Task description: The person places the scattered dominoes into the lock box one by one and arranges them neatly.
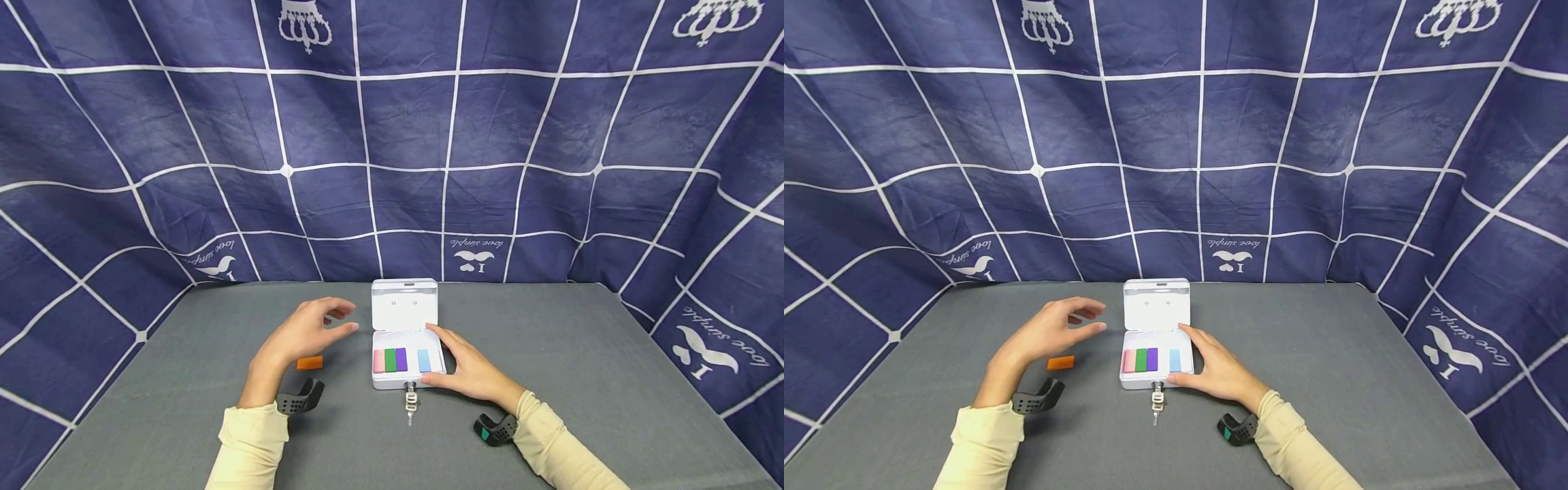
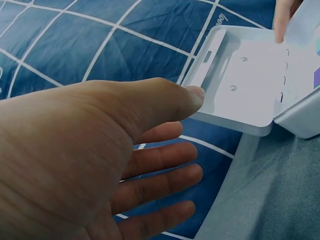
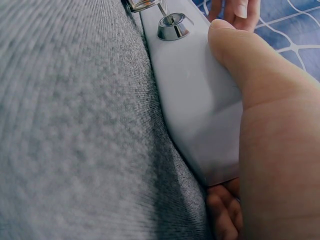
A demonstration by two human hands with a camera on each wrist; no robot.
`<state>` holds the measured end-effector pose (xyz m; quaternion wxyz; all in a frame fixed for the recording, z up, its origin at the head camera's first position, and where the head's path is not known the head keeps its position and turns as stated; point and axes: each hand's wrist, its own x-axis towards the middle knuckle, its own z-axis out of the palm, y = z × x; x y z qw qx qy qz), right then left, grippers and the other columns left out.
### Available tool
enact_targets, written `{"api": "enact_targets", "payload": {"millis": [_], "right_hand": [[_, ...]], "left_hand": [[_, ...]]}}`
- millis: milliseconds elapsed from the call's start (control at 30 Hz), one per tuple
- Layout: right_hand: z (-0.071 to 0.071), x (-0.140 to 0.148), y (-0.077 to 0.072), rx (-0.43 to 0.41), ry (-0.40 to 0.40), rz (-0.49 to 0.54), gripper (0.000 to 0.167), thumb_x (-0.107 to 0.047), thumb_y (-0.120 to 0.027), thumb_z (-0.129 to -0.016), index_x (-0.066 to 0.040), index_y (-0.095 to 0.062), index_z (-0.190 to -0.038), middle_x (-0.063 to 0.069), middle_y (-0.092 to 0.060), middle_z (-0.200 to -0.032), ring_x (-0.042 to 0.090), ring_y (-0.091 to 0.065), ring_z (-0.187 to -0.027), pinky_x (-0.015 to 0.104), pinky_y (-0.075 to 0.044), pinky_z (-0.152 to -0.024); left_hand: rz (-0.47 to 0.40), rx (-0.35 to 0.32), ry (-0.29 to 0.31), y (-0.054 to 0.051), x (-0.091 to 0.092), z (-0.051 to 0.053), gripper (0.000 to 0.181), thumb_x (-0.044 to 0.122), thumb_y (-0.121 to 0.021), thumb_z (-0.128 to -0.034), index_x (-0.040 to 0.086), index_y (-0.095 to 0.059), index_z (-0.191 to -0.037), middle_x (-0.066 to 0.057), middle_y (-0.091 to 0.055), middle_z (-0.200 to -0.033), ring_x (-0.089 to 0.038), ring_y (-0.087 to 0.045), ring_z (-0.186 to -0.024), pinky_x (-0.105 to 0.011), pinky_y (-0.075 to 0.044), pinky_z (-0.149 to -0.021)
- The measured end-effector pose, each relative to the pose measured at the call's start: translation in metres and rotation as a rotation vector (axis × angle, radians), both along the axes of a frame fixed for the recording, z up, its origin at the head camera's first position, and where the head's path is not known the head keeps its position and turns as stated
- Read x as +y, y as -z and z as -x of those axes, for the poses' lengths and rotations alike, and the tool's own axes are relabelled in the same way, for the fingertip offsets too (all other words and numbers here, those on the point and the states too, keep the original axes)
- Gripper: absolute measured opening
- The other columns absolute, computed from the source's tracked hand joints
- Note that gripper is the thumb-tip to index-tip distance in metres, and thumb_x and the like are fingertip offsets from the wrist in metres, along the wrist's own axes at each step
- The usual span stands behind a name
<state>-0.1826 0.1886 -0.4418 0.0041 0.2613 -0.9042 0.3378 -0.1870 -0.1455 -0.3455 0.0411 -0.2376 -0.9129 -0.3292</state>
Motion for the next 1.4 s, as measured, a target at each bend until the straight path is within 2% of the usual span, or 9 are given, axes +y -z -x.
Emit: {"api": "enact_targets", "payload": {"millis": [467, 933, 1267, 1400], "right_hand": [[0.0, 0.0, 0.0, 0.0, 0.002, 0.0, 0.097, -0.058, -0.079, -0.084, -0.022, -0.034, -0.162, 0.008, -0.045, -0.159, 0.031, -0.044, -0.145, 0.056, -0.037, -0.117], [0.001, 0.0, 0.002, 0.013, -0.002, 0.001, 0.096, -0.057, -0.079, -0.084, -0.022, -0.034, -0.162, 0.008, -0.045, -0.159, 0.031, -0.044, -0.146, 0.056, -0.037, -0.117], [0.0, -0.001, 0.002, 0.021, -0.008, 0.003, 0.095, -0.056, -0.079, -0.085, -0.02, -0.035, -0.161, 0.009, -0.046, -0.158, 0.031, -0.045, -0.144, 0.056, -0.038, -0.115], [0.001, -0.001, 0.002, 0.027, -0.011, 0.012, 0.095, -0.056, -0.079, -0.085, -0.02, -0.035, -0.161, 0.01, -0.047, -0.157, 0.033, -0.046, -0.143, 0.057, -0.039, -0.115]], "left_hand": [[0.018, -0.011, -0.035, 0.002, -0.013, 0.0, 0.036, 0.023, -0.074, -0.0953, -0.001, -0.07, -0.123, -0.015, -0.074, -0.117, -0.031, -0.069, -0.109, -0.05, -0.055, -0.096], [0.083, -0.068, -0.076, 0.002, -0.024, -0.003, 0.039, 0.026, -0.072, -0.0963, -0.001, -0.069, -0.125, -0.019, -0.072, -0.12, -0.032, -0.068, -0.11, -0.05, -0.054, -0.097], [0.126, -0.102, -0.1, 0.006, -0.03, -0.004, 0.036, 0.028, -0.073, -0.095, 0.001, -0.073, -0.117, -0.011, -0.074, -0.108, -0.026, -0.068, -0.101, -0.047, -0.055, -0.092], [0.122, -0.102, -0.115, 0.009, -0.032, -0.004, 0.035, 0.028, -0.075, -0.0937, 0.001, -0.074, -0.115, -0.004, -0.073, -0.098, -0.019, -0.066, -0.092, -0.04, -0.055, -0.086]]}}
